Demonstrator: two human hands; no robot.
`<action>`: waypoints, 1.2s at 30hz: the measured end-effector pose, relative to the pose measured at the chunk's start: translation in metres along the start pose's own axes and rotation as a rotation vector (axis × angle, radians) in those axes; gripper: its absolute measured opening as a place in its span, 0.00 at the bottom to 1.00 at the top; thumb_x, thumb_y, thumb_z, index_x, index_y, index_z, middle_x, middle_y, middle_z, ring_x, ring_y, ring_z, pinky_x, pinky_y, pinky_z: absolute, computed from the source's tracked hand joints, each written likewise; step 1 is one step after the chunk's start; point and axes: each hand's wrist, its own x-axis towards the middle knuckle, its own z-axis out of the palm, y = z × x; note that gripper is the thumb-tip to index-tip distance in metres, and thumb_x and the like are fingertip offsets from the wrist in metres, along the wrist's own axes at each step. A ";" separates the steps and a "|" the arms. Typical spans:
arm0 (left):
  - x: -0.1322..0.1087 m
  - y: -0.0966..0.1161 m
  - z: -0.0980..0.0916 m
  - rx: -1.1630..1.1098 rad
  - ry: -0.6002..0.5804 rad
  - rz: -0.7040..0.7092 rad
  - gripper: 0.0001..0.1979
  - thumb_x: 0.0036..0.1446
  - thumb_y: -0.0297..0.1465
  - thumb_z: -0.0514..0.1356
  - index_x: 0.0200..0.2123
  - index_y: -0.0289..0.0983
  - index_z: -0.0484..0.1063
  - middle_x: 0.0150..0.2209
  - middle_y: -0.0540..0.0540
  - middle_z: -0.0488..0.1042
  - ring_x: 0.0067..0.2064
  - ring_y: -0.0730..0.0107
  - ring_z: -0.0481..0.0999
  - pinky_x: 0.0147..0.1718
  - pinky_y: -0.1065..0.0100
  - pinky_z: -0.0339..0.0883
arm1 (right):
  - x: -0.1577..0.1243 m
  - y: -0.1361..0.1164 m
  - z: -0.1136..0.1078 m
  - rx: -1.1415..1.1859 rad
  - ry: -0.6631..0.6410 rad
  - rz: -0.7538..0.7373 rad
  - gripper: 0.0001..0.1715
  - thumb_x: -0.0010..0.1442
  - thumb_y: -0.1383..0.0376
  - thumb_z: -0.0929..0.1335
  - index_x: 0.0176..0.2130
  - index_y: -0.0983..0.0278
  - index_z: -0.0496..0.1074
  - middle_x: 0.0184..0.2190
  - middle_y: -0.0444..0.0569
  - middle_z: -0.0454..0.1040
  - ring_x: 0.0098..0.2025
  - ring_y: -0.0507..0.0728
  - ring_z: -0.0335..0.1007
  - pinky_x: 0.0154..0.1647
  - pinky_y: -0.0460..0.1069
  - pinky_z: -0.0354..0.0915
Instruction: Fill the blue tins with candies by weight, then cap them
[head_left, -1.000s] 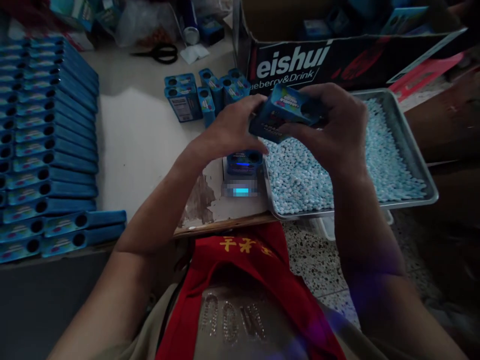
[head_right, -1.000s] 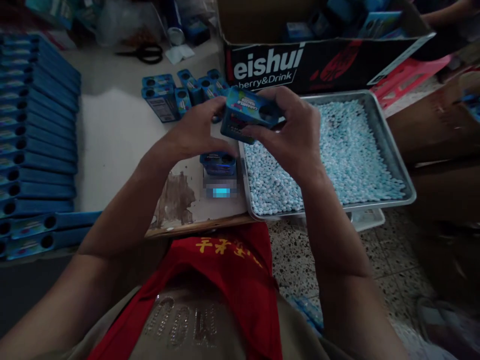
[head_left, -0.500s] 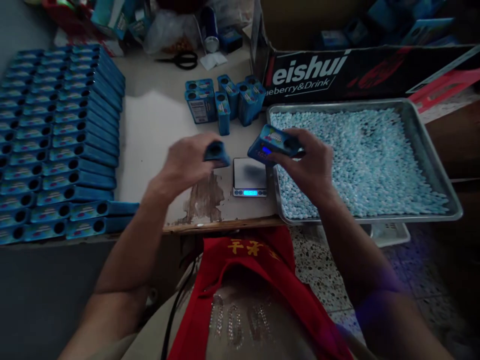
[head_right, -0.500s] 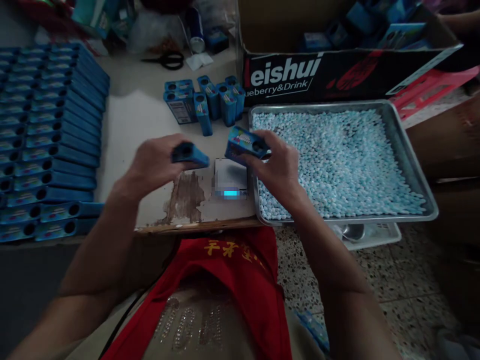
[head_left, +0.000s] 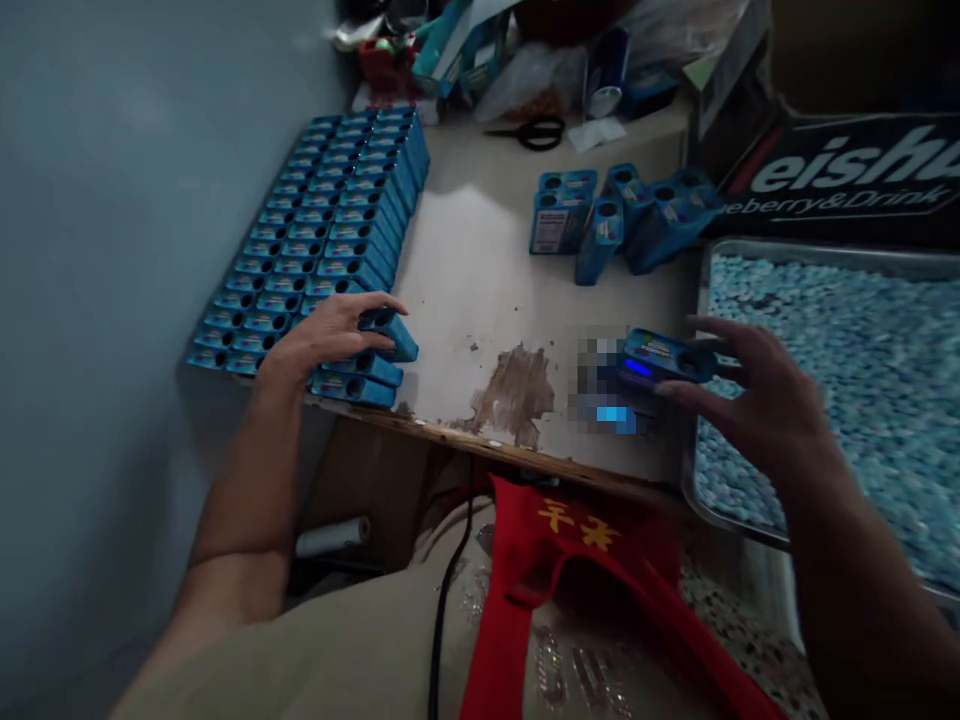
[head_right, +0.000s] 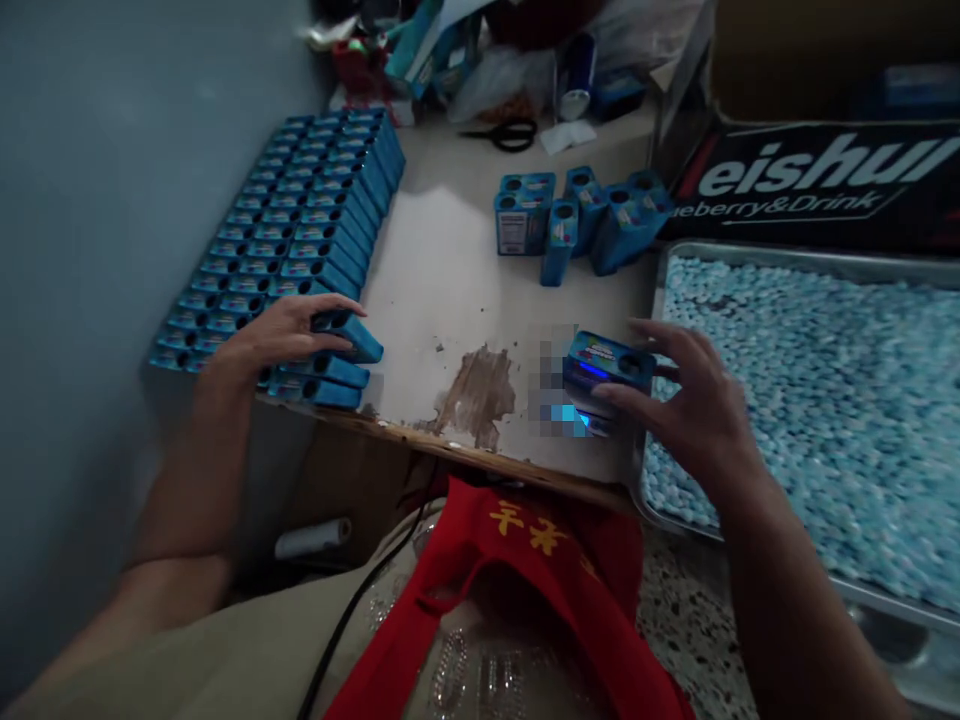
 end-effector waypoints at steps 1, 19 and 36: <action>-0.002 -0.001 -0.003 -0.014 -0.031 -0.020 0.37 0.48 0.70 0.69 0.54 0.57 0.87 0.31 0.58 0.81 0.38 0.62 0.71 0.42 0.59 0.70 | 0.001 0.001 -0.003 0.008 0.018 0.007 0.30 0.59 0.48 0.78 0.60 0.46 0.83 0.63 0.60 0.81 0.59 0.75 0.85 0.51 0.68 0.83; -0.012 0.031 0.044 0.106 0.292 0.101 0.25 0.64 0.58 0.65 0.64 0.86 0.73 0.68 0.92 0.71 0.70 0.40 0.73 0.81 0.41 0.54 | -0.040 0.042 -0.077 -0.535 -0.193 0.077 0.27 0.64 0.60 0.79 0.61 0.59 0.83 0.60 0.66 0.83 0.63 0.78 0.77 0.65 0.70 0.72; 0.046 0.114 0.123 0.382 0.210 0.450 0.11 0.75 0.37 0.67 0.57 0.47 0.83 0.57 0.44 0.87 0.61 0.48 0.85 0.80 0.35 0.55 | -0.005 0.037 -0.071 -0.549 -0.387 0.145 0.13 0.64 0.66 0.72 0.47 0.61 0.86 0.43 0.56 0.87 0.43 0.66 0.83 0.44 0.55 0.67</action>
